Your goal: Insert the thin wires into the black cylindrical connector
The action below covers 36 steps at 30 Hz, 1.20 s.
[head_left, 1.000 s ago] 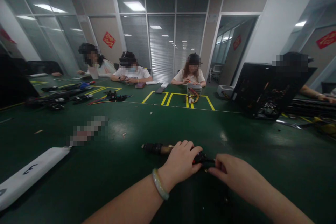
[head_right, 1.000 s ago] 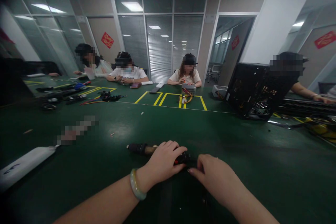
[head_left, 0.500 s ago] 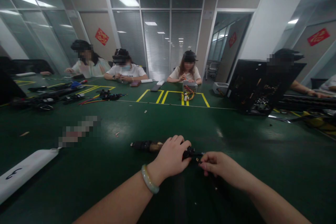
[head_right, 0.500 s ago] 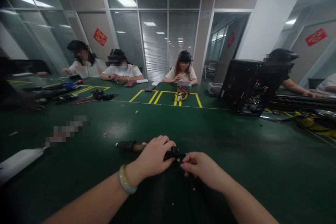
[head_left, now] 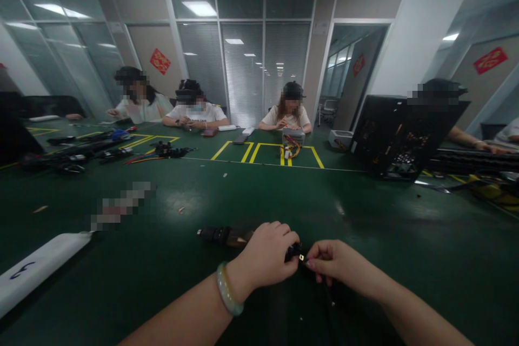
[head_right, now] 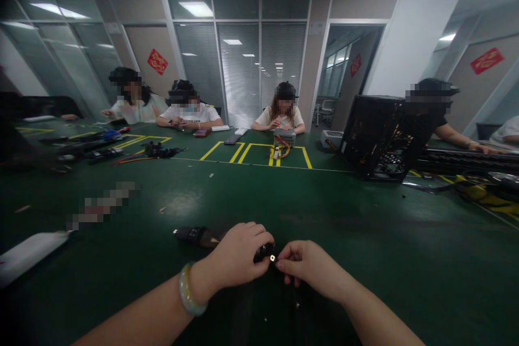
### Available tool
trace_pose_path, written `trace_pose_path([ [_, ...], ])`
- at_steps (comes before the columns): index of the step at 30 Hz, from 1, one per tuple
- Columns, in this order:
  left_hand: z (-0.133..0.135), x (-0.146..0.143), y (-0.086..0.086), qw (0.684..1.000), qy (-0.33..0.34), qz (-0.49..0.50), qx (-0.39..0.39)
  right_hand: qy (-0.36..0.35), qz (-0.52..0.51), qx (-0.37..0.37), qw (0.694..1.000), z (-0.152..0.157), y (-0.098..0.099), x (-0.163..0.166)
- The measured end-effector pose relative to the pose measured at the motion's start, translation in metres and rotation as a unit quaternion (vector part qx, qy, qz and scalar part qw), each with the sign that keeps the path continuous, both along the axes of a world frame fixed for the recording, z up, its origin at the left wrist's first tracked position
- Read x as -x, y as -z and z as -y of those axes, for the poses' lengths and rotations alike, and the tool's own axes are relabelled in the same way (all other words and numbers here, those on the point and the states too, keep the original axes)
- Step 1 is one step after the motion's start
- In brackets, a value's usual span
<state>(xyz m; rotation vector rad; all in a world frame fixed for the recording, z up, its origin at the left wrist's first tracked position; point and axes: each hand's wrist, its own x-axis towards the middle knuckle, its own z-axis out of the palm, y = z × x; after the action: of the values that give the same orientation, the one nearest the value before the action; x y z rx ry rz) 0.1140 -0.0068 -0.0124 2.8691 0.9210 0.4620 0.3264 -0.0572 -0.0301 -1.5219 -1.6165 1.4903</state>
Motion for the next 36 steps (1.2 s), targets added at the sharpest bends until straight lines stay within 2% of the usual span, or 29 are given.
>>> trace_pose_path([
  [4, 0.001, -0.003, 0.003, 1.000, -0.001, 0.001, -0.016, -0.006, -0.023, 0.010, 1.000, 0.001, 0.003, 0.000],
  [8, 0.002, -0.006, -0.001, 0.999, -0.018, -0.007, -0.039, 0.000, -0.044, -0.010, 0.999, 0.000, 0.007, 0.003],
  [12, 0.000, -0.007, -0.002, 0.998, -0.036, -0.010, -0.051, 0.032, -0.032, -0.035, 0.998, -0.003, 0.009, 0.004],
  [19, 0.001, -0.006, 0.002, 0.999, -0.028, 0.012, -0.037, 0.069, -0.012, -0.061, 0.996, -0.011, 0.016, -0.007],
  [27, 0.011, -0.012, 0.005, 1.000, -0.017, -0.007, -0.014, 0.008, 0.013, -0.012, 1.000, -0.002, 0.008, -0.005],
  [36, 0.013, -0.012, 0.008, 0.999, 0.020, -0.029, -0.021, -0.004, 0.084, -0.040, 0.996, 0.005, 0.004, -0.002],
])
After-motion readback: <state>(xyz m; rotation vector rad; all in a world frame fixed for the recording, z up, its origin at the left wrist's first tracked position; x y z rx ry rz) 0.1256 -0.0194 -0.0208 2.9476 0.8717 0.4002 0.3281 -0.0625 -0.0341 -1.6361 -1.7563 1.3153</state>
